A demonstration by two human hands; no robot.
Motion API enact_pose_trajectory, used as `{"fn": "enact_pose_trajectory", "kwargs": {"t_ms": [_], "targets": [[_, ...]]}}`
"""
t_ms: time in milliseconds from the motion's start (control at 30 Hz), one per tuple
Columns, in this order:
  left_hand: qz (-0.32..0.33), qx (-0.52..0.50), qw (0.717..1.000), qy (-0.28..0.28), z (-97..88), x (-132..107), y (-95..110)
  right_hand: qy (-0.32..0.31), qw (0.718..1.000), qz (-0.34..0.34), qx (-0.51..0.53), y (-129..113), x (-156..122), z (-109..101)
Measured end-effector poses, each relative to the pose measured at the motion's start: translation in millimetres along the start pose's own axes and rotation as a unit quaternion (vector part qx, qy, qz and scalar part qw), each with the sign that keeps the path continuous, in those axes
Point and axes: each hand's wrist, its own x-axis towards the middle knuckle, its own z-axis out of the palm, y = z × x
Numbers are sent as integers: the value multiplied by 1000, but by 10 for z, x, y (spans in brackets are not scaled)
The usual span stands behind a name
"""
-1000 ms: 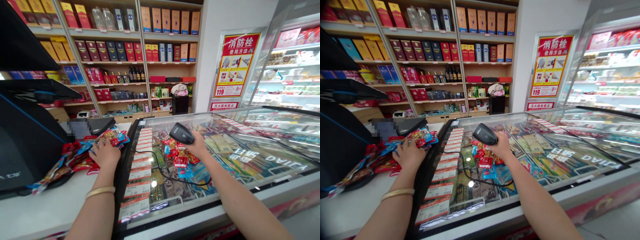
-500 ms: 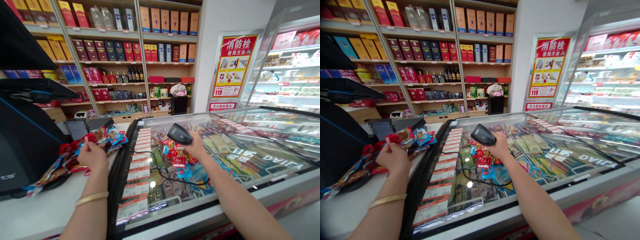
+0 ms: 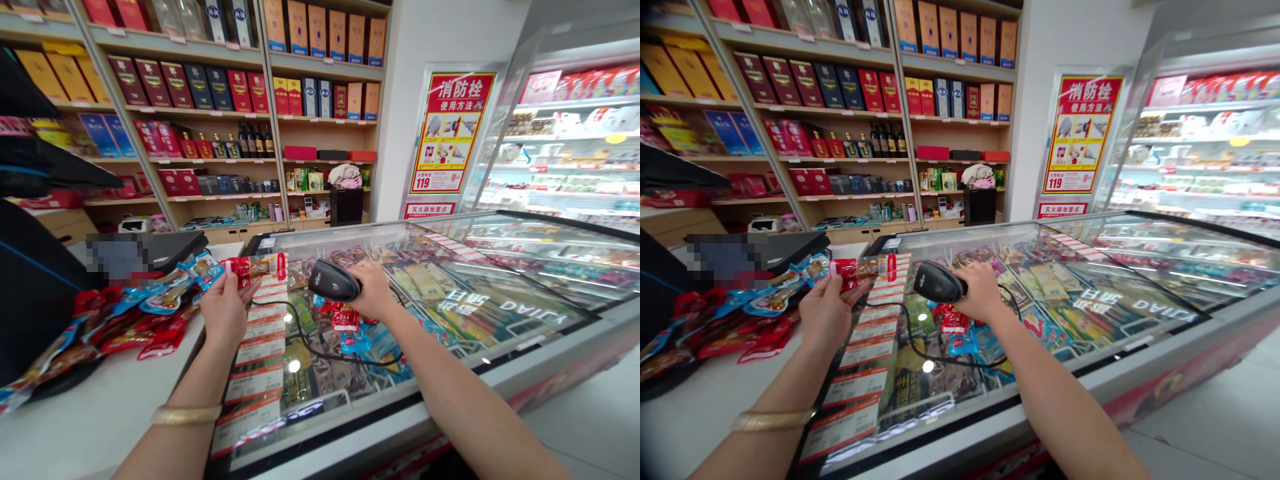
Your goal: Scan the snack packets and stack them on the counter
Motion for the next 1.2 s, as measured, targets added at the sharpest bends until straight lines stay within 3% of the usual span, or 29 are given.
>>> {"fn": "enact_pose_trajectory", "kwargs": {"t_ms": [200,433,567,700,767,800,900,967,1000,1067,1200], "targets": [[14,45,997,-62,48,-138,-64,-50,999,-4,-13,-103,7,-12],[6,48,997,-63,46,-147,-48,-78,997,18,-23,-126,18,-18],[6,45,997,-62,43,-141,-73,-34,999,31,-21,-65,13,-5],[42,87,989,-110,69,-186,-256,66,994,85,-29,88,18,-12],[94,168,963,-187,91,-234,-386,105,988,105,-29,174,22,-16],[126,219,936,-243,101,-262,-449,117,986,111,-30,210,23,-17],[198,352,808,-429,115,-356,-591,128,984,117,-35,269,21,-13],[214,406,735,-500,108,-408,-630,123,985,116,-38,273,16,-7],[219,422,712,-516,102,-423,-634,119,985,116,-40,269,13,-3],[239,439,696,-516,85,-414,-617,113,986,116,-44,261,6,7],[293,471,725,-408,19,-200,-495,124,985,113,-40,273,-12,36]]}}
